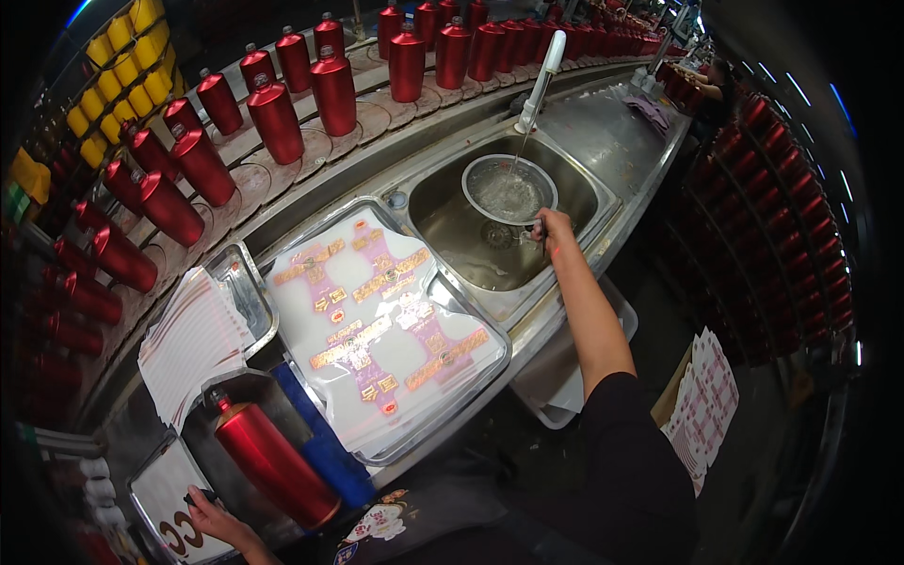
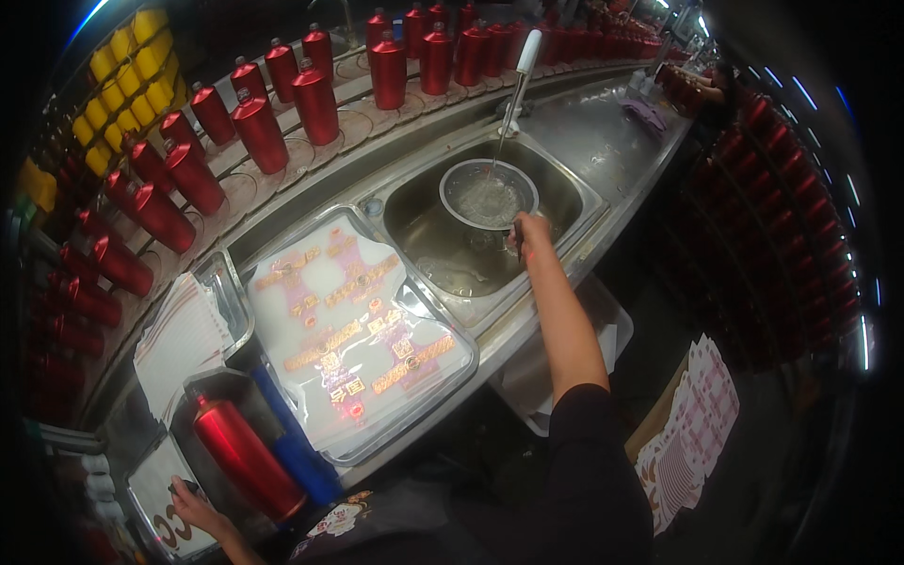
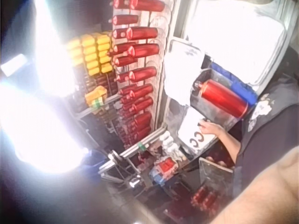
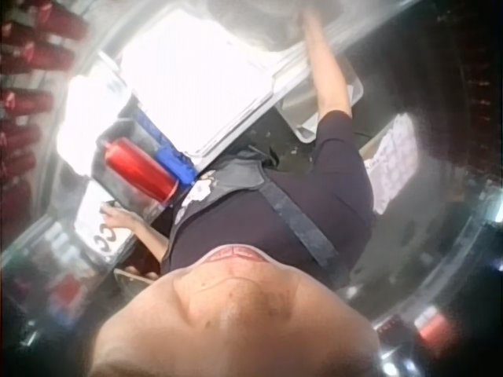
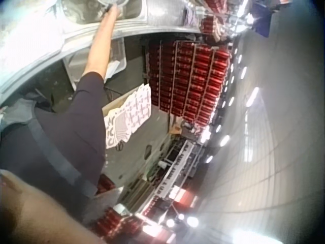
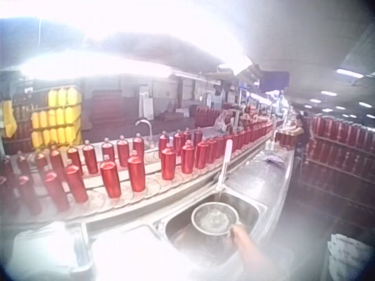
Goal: The person applies a paper label to a red cylindrical bottle, smooths it around the surface, and then places the bottle on a nearby rack. The person also rinses a metal strainer under running water and sets it aside.
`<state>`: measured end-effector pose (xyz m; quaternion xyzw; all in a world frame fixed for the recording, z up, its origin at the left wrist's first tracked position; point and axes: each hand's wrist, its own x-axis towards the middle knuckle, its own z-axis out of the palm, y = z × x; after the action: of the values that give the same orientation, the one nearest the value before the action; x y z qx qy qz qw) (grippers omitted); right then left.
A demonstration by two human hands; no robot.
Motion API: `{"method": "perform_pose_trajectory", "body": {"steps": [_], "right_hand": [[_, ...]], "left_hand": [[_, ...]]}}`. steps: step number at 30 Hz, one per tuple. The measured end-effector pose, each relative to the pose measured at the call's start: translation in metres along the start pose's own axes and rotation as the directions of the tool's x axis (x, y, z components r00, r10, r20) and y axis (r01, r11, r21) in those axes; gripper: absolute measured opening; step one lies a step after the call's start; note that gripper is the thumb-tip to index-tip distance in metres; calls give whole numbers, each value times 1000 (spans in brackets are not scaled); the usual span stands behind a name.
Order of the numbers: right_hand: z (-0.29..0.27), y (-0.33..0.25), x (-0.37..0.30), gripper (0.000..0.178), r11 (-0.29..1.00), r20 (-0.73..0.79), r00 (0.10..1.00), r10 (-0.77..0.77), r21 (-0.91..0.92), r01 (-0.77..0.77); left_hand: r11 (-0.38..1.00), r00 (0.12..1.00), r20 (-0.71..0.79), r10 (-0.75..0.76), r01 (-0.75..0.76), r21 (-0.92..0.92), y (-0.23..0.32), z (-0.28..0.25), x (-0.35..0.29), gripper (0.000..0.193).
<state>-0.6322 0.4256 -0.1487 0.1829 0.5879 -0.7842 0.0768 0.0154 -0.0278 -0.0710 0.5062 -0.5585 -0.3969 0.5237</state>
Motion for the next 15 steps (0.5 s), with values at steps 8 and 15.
{"method": "perform_pose_trajectory", "body": {"steps": [8, 15], "right_hand": [[2, -8, -6, 14, 991, -5, 993, -117, 59, 117], [-4, -7, -6, 18, 977, 170, 985, -41, 211, 4]], "left_hand": [[1000, 999, 48, -5, 5, -4, -19, -26, 15, 23], [998, 999, 42, -14, 11, 64, -25, -37, 22, 26]]}}
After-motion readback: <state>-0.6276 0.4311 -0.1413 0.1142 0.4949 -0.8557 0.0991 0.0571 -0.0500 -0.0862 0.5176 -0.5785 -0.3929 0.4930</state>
